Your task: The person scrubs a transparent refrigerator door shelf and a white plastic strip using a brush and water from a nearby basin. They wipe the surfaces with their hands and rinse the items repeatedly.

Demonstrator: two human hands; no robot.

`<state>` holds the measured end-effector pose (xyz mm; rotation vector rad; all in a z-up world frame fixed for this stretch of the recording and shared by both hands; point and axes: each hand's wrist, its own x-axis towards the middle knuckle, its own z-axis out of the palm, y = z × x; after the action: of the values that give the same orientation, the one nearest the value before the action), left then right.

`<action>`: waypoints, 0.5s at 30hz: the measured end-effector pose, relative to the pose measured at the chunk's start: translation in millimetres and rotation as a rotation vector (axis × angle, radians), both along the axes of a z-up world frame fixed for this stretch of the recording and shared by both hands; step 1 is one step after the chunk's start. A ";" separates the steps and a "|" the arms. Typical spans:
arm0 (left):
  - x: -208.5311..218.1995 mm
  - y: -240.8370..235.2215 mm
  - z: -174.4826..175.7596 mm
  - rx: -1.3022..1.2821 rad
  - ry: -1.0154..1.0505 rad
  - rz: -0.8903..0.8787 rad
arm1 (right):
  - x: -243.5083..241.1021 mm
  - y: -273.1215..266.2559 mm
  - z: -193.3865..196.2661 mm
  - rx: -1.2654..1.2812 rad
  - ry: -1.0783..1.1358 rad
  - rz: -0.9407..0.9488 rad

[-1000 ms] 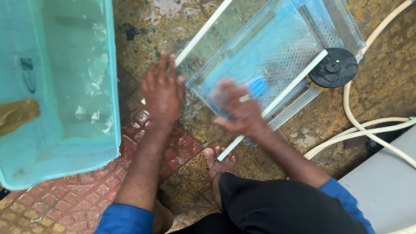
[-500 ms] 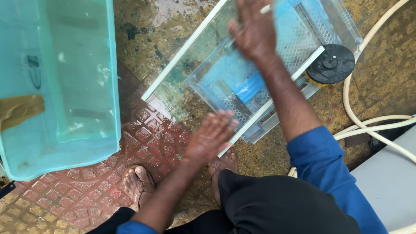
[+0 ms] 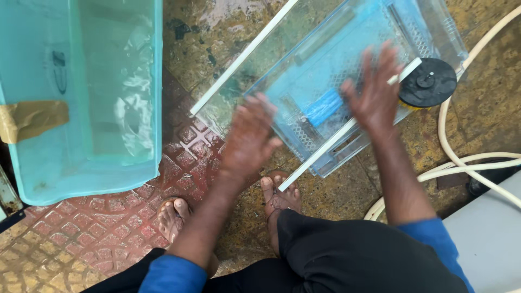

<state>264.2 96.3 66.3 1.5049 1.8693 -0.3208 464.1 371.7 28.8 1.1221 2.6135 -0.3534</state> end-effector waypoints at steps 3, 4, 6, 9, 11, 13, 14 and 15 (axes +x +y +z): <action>48.9 9.7 18.9 0.144 0.026 -0.310 | -30.2 46.9 -8.3 0.052 0.088 -0.134; 59.6 6.9 21.4 0.190 -0.067 -0.287 | -49.4 55.1 -14.2 0.063 0.081 -0.140; 72.6 1.1 20.9 0.280 -0.246 -0.232 | -92.3 56.0 -22.5 0.085 0.075 -0.143; 53.5 -12.5 12.5 0.278 -0.159 -0.382 | -143.5 7.5 -26.8 -0.105 0.114 -0.015; 19.1 -25.2 10.5 0.049 -0.254 -0.244 | -149.9 -47.0 -23.5 -0.115 0.235 0.222; -29.3 -39.7 10.8 0.224 -0.373 0.218 | -140.0 -95.9 -19.3 -0.001 0.267 0.485; -58.8 -46.8 11.5 0.734 0.011 0.093 | -128.2 -116.1 -16.0 0.064 0.212 0.602; -92.9 -63.6 17.1 0.562 0.089 0.420 | -113.8 -130.3 -11.2 -0.051 0.180 0.596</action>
<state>171.4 32.7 83.4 1.3920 2.4136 0.3695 350.3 241.4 17.6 0.2671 2.9100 -0.3943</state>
